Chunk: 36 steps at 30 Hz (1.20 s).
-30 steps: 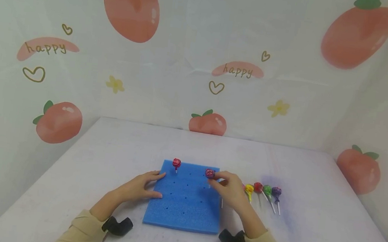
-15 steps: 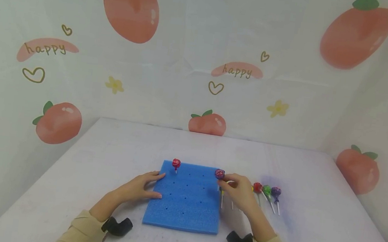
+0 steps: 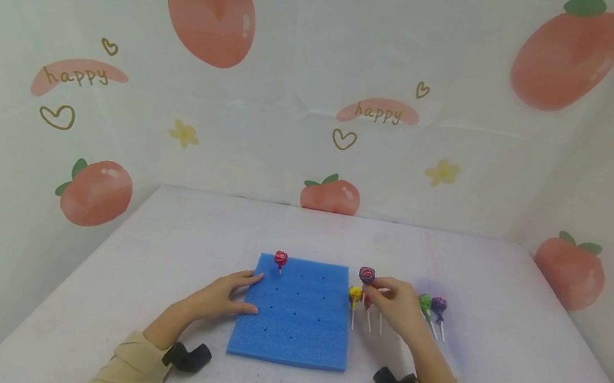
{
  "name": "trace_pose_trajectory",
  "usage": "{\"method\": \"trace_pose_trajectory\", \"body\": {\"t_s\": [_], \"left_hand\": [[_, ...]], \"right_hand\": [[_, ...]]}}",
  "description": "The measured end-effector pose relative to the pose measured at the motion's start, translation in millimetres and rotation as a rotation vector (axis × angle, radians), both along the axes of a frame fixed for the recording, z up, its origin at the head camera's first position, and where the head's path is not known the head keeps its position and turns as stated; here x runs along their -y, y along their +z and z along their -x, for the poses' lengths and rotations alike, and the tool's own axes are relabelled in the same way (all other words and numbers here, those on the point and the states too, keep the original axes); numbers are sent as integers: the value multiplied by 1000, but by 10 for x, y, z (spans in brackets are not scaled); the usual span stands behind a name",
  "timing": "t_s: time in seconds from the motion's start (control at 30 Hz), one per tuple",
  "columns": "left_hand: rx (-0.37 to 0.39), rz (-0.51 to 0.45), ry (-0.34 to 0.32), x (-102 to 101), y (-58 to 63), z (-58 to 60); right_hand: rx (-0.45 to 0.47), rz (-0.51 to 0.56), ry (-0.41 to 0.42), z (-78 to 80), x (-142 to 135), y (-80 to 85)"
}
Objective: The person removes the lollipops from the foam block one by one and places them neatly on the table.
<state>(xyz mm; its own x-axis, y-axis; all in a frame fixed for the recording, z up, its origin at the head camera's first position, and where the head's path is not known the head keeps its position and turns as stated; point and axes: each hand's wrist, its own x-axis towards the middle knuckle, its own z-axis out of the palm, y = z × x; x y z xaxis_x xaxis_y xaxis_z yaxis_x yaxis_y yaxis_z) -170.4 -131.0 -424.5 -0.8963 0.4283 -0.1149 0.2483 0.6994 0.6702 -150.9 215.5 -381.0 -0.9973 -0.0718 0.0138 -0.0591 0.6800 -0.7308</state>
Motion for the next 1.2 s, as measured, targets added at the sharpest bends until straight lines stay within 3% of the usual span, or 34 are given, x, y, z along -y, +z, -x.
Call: {"method": "trace_pose_trajectory", "body": {"t_s": [0.4, 1.2], "left_hand": [[-13, -5, -6, 0, -17, 18], [-15, -7, -11, 1, -7, 1]], "right_hand": [[44, -95, -84, -8, -198, 17], [9, -98, -145, -77, -591, 33]]}}
